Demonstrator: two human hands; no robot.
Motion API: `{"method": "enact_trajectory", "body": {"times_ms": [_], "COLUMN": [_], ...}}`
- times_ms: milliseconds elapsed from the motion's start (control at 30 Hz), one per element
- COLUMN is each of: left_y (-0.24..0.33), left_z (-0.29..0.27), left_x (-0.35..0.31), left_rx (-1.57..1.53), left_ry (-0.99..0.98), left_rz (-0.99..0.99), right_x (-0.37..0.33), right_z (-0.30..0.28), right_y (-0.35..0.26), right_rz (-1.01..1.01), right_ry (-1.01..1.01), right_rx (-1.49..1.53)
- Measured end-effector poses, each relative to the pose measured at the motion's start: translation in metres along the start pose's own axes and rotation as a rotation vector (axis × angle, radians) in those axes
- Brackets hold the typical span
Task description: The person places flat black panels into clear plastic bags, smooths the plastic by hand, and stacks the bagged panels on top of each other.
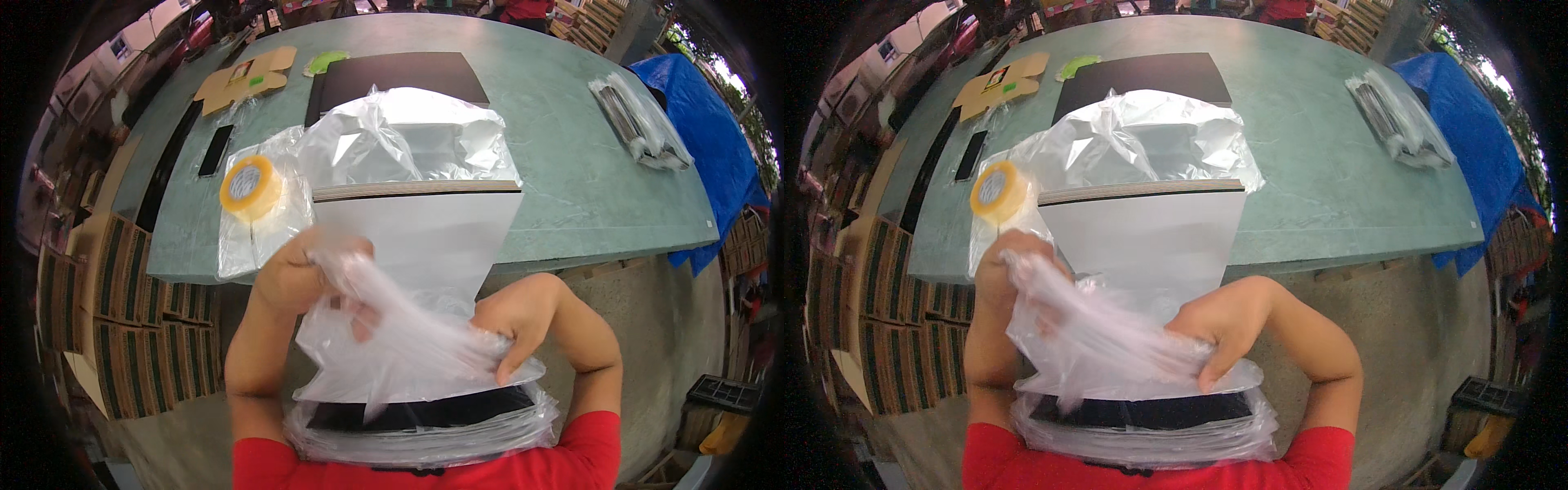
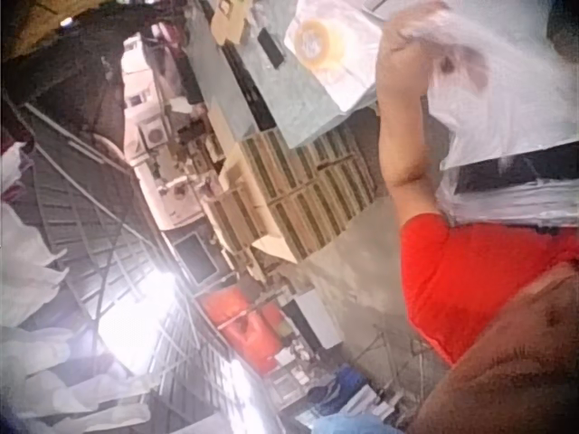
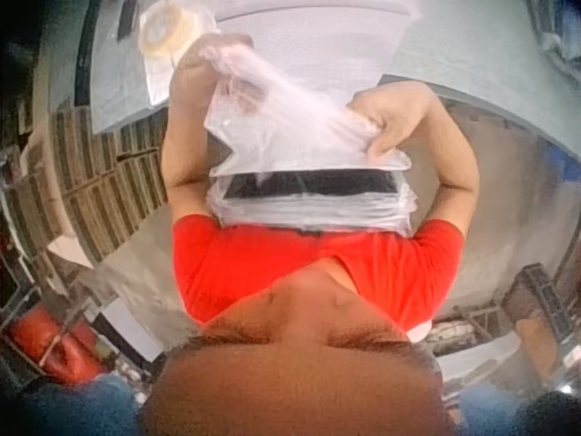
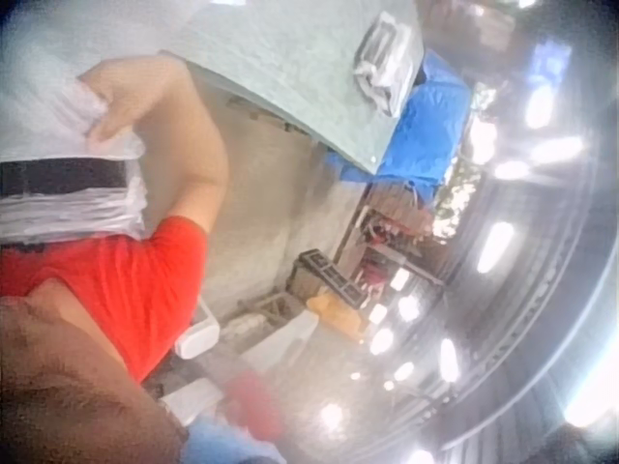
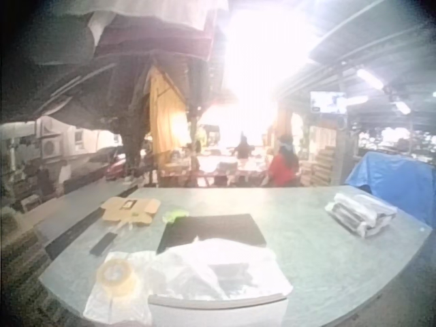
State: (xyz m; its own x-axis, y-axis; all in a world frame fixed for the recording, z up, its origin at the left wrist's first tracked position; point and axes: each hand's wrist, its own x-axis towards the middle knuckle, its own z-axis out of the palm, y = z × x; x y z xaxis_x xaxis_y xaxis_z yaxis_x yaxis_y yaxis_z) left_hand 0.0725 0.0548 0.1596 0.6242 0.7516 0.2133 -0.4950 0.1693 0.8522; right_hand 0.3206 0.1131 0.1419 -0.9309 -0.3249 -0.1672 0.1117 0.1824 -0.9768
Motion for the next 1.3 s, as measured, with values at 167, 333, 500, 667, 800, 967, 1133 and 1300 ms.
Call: {"method": "enact_trajectory", "body": {"times_ms": [167,333,500,667,800,967,1133,1300], "left_y": [0.008,-0.027,-0.034,-0.031,-0.054,-0.071,-0.034,-0.030], "left_z": [0.015,0.023,0.043,0.036,0.006,-0.002,-0.049,-0.068], "left_x": [-0.001,-0.012,-0.017,-0.014,-0.024,-0.051,-0.050,-0.046], "left_rx": [0.296,1.645,1.856,1.986,2.164,1.615,1.487,1.750], "left_ry": [-0.237,-0.263,-0.137,-0.260,-0.052,-0.179,0.893,1.167], "left_rz": [-0.317,-0.341,-0.423,-0.651,-0.768,-0.664,-0.193,0.401], "right_x": [-0.011,-0.018,-0.021,-0.025,-0.013,-0.032,-0.026,-0.007], "right_z": [0.005,0.023,0.021,0.031,0.026,0.010,0.007,-0.002], "right_y": [0.009,0.034,0.041,0.044,0.020,-0.017,0.032,0.039], "right_rz": [0.969,1.163,1.094,1.134,1.104,0.268,-0.008,0.193], "right_ry": [0.222,0.470,0.645,0.430,0.196,1.469,2.095,1.790], "right_rx": [-0.873,-1.431,-1.599,-1.580,-1.049,-0.554,-0.575,-1.151]}}
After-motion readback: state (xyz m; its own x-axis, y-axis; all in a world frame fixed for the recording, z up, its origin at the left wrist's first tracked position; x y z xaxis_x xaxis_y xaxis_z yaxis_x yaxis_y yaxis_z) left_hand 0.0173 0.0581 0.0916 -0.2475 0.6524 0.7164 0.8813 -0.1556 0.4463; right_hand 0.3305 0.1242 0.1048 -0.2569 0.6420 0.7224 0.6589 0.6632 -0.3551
